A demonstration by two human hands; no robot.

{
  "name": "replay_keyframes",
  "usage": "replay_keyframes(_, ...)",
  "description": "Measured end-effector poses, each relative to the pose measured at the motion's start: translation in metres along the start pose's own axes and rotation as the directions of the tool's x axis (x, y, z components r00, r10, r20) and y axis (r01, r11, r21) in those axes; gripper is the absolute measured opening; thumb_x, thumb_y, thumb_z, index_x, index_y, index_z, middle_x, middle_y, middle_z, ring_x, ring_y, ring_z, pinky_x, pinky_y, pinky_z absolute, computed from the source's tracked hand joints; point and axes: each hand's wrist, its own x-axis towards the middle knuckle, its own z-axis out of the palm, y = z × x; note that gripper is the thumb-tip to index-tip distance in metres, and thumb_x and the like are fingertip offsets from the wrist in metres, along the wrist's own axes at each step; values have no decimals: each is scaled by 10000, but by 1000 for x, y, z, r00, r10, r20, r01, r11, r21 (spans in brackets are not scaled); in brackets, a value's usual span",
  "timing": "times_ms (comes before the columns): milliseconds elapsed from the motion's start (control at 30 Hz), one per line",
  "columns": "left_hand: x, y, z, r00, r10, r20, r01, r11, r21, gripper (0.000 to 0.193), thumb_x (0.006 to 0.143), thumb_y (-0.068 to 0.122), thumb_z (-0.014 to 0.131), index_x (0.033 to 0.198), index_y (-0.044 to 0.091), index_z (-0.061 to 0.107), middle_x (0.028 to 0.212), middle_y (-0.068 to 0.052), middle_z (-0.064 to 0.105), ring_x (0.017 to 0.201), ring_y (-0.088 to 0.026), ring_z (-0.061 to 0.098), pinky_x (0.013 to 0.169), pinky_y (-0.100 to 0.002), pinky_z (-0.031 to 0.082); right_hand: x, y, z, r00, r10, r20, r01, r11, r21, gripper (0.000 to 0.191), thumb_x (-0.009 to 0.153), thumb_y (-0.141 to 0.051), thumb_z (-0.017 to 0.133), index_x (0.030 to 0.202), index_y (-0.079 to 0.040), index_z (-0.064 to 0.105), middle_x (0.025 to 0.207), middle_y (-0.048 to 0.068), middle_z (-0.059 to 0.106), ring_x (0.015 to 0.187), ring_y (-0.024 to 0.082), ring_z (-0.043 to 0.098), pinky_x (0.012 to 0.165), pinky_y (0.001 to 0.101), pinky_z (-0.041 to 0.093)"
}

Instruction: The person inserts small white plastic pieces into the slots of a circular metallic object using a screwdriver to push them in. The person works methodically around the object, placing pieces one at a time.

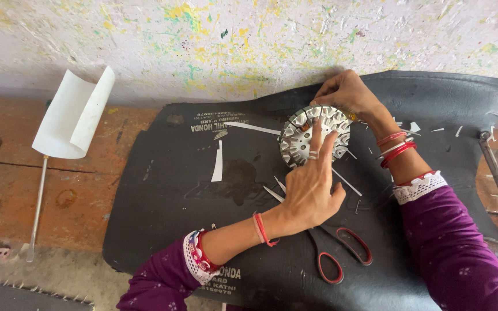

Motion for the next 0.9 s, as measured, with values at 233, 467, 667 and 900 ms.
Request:
replay_keyframes(233, -5, 2, 3, 998, -15, -56, 7, 991, -137, 1009, 760, 108, 711, 1592, -37, 158, 1704, -358, 118, 946, -387, 722, 705, -405, 598, -4, -12, 1, 995, -76, -65, 66, 986, -152, 179, 751, -140, 862, 874, -19, 814, 690, 63, 719, 594, 97, 600, 558, 286, 495)
replay_keyframes(467, 21, -41, -18, 780, 259, -569, -271, 960, 66, 664, 935, 133, 711, 1516, 80, 394, 1509, -122, 484, 1345, -293, 560, 1167, -411, 466, -7, -23, 1, 986, -128, -110, 103, 973, -208, 203, 722, -153, 888, 855, -21, 811, 688, 78, 723, 587, 105, 613, 566, 290, 508)
replay_keyframes(667, 68, -116, -31, 989, -144, 43, 120, 586, -802, 782, 1046, 633, 372, 1623, 110, 310, 1533, -202, 580, 1530, -280, 375, 1255, -397, 171, -3, -24, 12, 990, -122, -75, 100, 964, -245, 233, 736, -188, 892, 878, -26, 802, 686, 90, 728, 588, 123, 633, 570, 305, 519)
replay_keyframes(900, 60, -135, -4, 986, -156, 66, 146, 587, -796, 859, 1034, 708, 351, 1580, 46, 389, 1456, -165, 549, 1406, -252, 468, 1221, -397, 319, -12, -40, -17, 961, -192, -197, 118, 935, -335, 235, 736, -210, 912, 849, -32, 810, 686, 76, 706, 570, 107, 599, 556, 289, 472)
